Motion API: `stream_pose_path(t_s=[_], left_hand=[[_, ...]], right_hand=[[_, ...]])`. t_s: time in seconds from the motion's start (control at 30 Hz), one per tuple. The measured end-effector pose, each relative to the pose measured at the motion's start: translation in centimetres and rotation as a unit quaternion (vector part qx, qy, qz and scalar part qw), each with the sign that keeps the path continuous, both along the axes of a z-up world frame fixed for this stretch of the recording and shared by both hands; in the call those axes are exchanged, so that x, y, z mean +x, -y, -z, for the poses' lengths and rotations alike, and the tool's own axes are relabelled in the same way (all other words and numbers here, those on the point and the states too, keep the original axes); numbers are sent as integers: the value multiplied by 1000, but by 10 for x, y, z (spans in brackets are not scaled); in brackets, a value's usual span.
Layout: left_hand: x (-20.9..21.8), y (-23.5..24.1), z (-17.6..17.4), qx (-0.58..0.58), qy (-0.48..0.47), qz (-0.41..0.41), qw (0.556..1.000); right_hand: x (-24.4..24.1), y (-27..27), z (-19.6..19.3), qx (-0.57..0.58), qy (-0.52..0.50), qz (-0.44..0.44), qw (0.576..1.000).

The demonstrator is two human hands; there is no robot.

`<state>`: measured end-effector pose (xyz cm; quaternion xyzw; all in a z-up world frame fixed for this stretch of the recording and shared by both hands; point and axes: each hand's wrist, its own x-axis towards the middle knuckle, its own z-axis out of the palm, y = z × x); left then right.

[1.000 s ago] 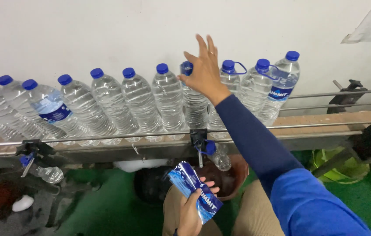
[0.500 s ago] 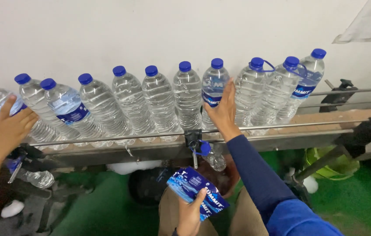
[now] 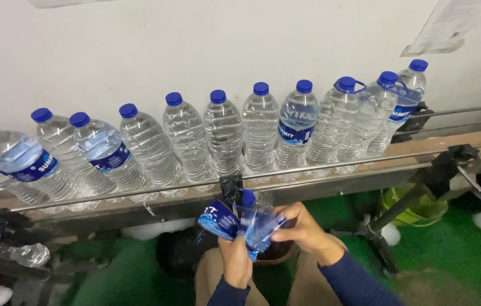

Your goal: The person sits in front of a conveyor belt and applies blue labels to clear plastic water bottles. They pick up labels from a stack in their lap, place them on the bottles moving along the belt, and smooth them down.

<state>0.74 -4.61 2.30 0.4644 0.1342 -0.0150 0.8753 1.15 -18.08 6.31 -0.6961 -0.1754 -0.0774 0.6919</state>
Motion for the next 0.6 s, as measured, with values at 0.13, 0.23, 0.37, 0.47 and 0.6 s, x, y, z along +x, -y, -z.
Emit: stream_pose_path(t_s=[0.13,0.23,0.37,0.47,0.6], left_hand=[[-1,15,9,-81,31,78,993],[-13,24,20,-175,-8,185,967],[-27,31,11,-173,-44,234,956],[-32,30,7,-127,-67,263,954],[-33,30,4,-116,-131,211,962]], right_hand=[[37,26,-61,212,-79,-70,972],[77,51,-126,-85,26,227,970],[157,81,-153,-469,66,357,805],[176,99,-120,-466,281,325,774],[137,95,-122,-285,-31,250,925]])
